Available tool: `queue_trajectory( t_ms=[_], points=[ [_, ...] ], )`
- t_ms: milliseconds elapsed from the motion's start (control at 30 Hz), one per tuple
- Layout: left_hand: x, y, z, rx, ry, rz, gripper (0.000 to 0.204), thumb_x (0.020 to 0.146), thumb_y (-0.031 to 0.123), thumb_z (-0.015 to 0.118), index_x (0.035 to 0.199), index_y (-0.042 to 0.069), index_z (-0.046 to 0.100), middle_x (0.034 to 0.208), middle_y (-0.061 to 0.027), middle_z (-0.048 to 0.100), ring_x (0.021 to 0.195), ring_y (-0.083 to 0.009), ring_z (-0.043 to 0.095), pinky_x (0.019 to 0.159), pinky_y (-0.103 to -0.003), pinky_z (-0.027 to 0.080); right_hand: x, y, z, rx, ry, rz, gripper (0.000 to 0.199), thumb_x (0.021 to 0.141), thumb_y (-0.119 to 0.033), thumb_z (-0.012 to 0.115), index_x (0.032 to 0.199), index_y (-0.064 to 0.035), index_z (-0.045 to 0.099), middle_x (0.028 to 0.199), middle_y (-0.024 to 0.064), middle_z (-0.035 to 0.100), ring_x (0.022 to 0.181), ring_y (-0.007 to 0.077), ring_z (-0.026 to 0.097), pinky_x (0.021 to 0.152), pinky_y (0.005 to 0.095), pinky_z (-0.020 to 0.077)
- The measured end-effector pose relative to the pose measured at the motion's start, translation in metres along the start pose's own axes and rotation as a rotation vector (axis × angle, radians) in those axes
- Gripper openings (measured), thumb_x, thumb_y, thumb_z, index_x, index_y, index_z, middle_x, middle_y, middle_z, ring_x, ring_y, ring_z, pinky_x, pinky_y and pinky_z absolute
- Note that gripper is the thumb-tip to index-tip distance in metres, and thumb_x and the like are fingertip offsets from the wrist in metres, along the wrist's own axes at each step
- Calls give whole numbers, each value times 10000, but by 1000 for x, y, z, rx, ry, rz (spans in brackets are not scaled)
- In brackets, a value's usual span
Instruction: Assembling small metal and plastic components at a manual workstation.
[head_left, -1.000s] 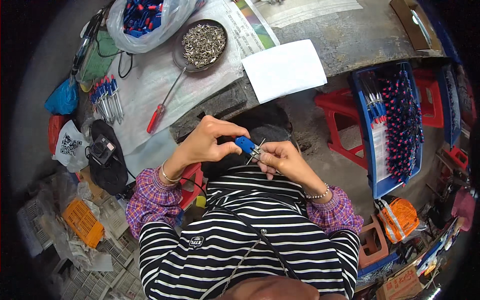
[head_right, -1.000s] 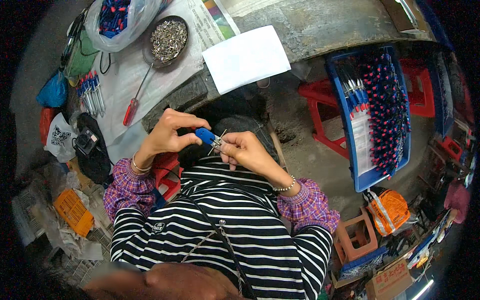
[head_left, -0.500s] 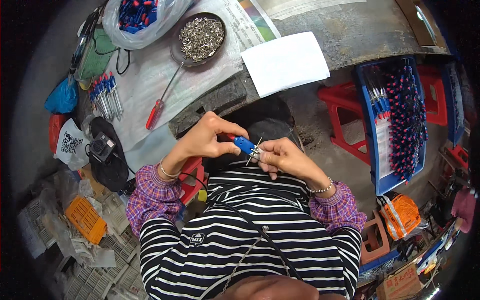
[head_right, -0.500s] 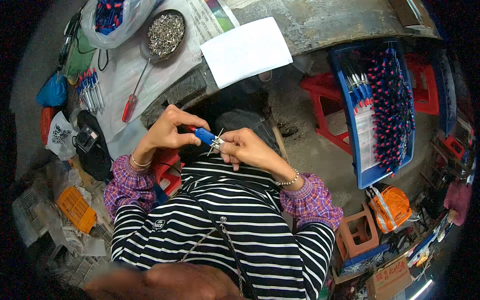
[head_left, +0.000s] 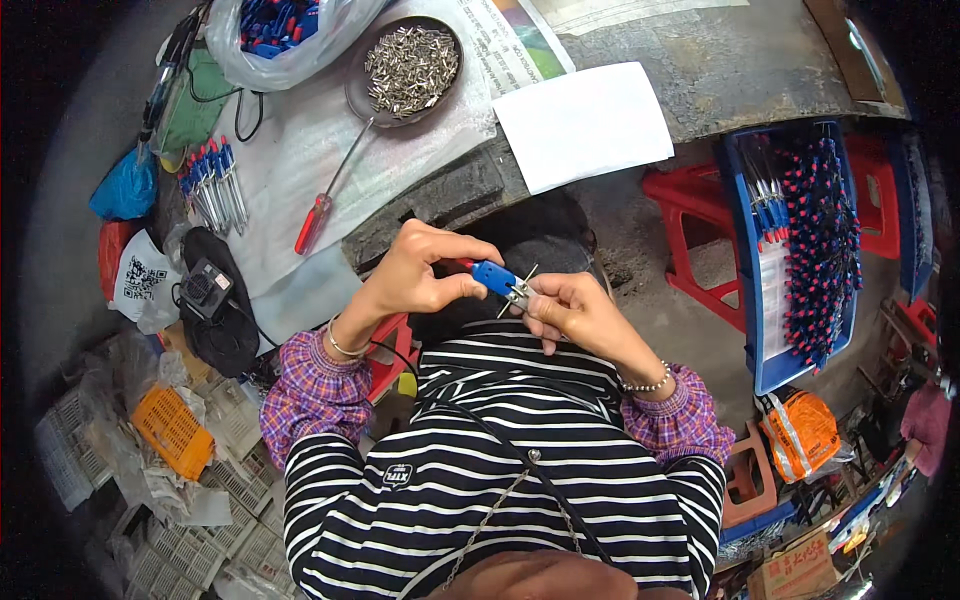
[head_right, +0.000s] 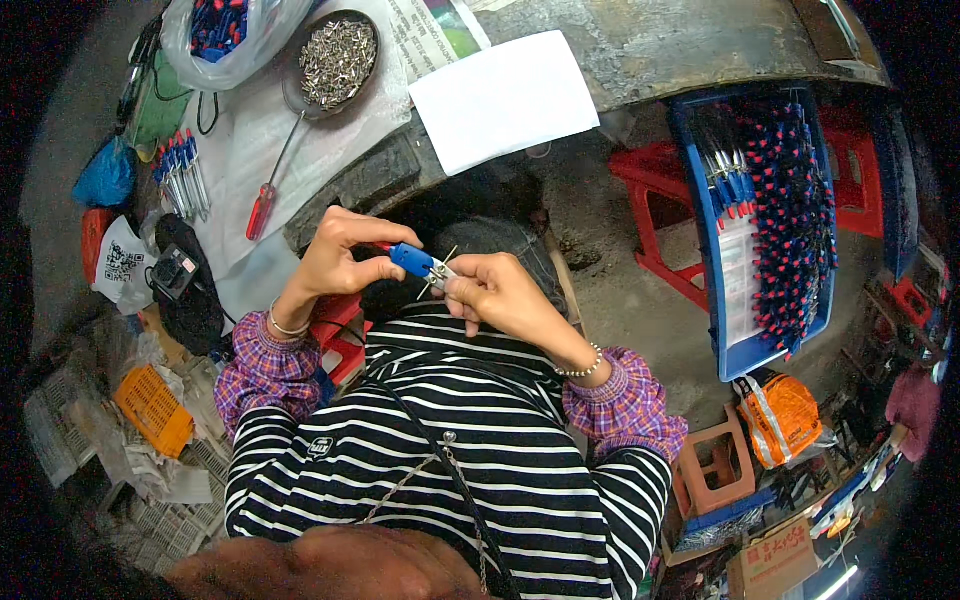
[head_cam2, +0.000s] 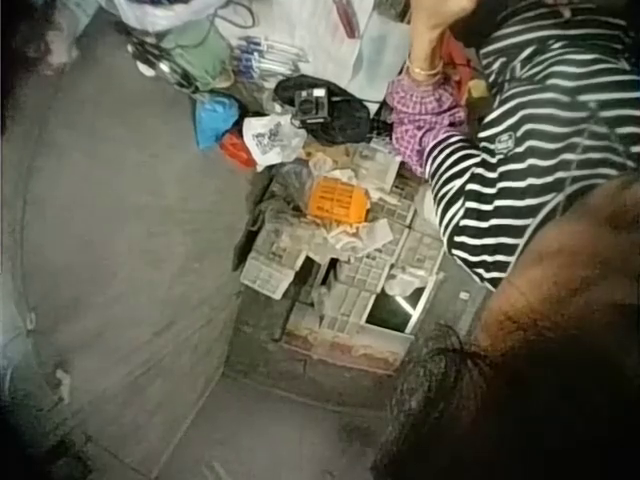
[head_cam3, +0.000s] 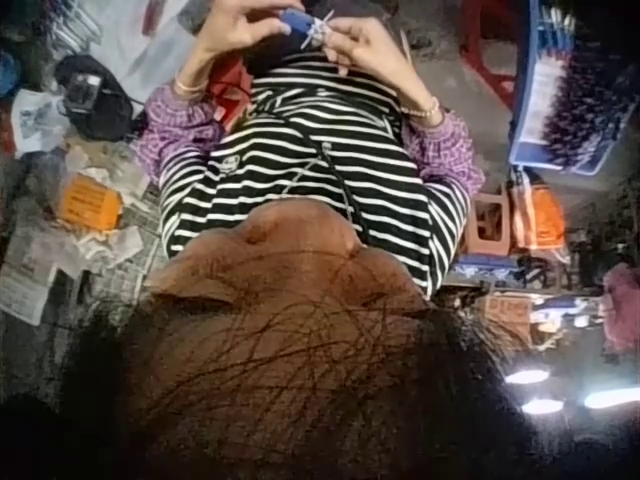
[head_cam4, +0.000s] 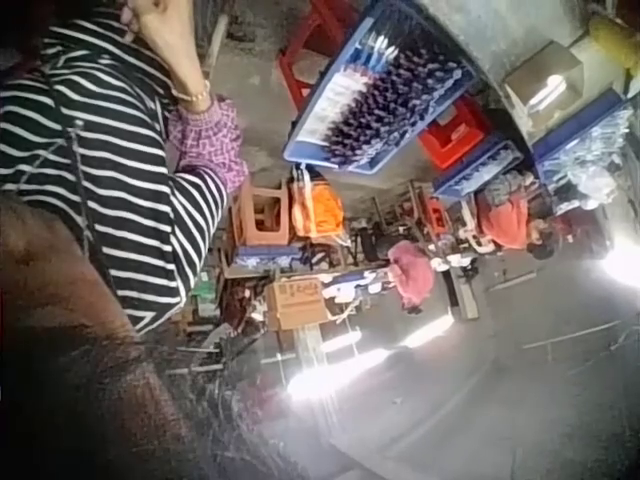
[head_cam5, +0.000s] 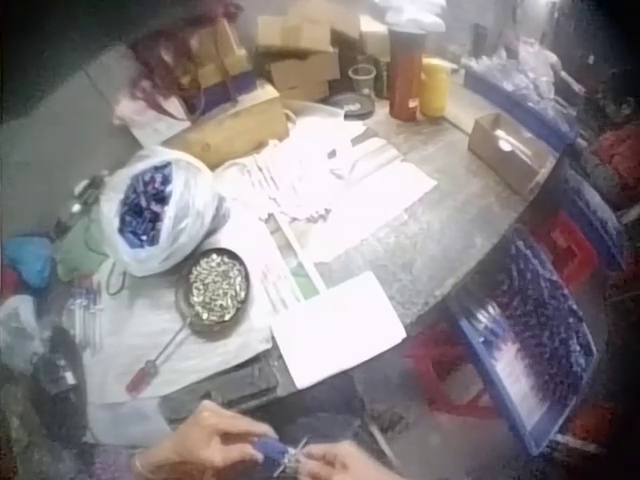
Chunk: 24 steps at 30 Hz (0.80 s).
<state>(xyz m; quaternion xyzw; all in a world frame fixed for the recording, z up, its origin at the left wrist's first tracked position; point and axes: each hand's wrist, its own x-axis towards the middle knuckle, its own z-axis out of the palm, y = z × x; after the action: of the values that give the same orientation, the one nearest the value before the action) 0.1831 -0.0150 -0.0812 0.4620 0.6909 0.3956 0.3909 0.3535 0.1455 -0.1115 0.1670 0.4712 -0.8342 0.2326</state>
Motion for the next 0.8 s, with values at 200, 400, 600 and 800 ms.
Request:
queue_trajectory(
  t_ms=[200, 400, 600, 800],
  points=[
    [0, 0, 7, -11, 28, 5, 268, 655, 119, 748, 892, 15, 679, 715, -107, 666, 601, -178, 646, 547, -251, 478, -1, 0, 0, 5, 1, 16, 206, 918, -116, 494, 909, 58, 604, 641, 21, 558, 481, 83, 529, 449, 200, 431],
    [0, -1, 9, 12, 61, 35, 276, 636, 95, 740, 899, 31, 681, 699, -98, 664, 577, -167, 636, 517, -246, 464, -1, 1, -2, 28, 2, 20, 201, 916, -116, 495, 907, 52, 605, 639, 17, 554, 486, 82, 526, 455, 204, 433],
    [-1, 4, 12, 32, 129, 58, 288, 623, 60, 732, 903, 17, 679, 725, -103, 673, 595, -170, 644, 533, -244, 477, -4, -10, -9, -101, -1, -1, 195, 913, -107, 491, 905, 49, 608, 646, 21, 556, 507, 78, 527, 460, 205, 436],
    [0, 4, 9, -49, 58, 5, 285, 626, 36, 726, 905, 6, 680, 718, -102, 673, 599, -149, 645, 536, -235, 476, -4, -8, -7, -14, -47, 33, 196, 914, -100, 480, 890, 50, 604, 648, 20, 555, 512, 80, 528, 460, 204, 442]
  ],
)
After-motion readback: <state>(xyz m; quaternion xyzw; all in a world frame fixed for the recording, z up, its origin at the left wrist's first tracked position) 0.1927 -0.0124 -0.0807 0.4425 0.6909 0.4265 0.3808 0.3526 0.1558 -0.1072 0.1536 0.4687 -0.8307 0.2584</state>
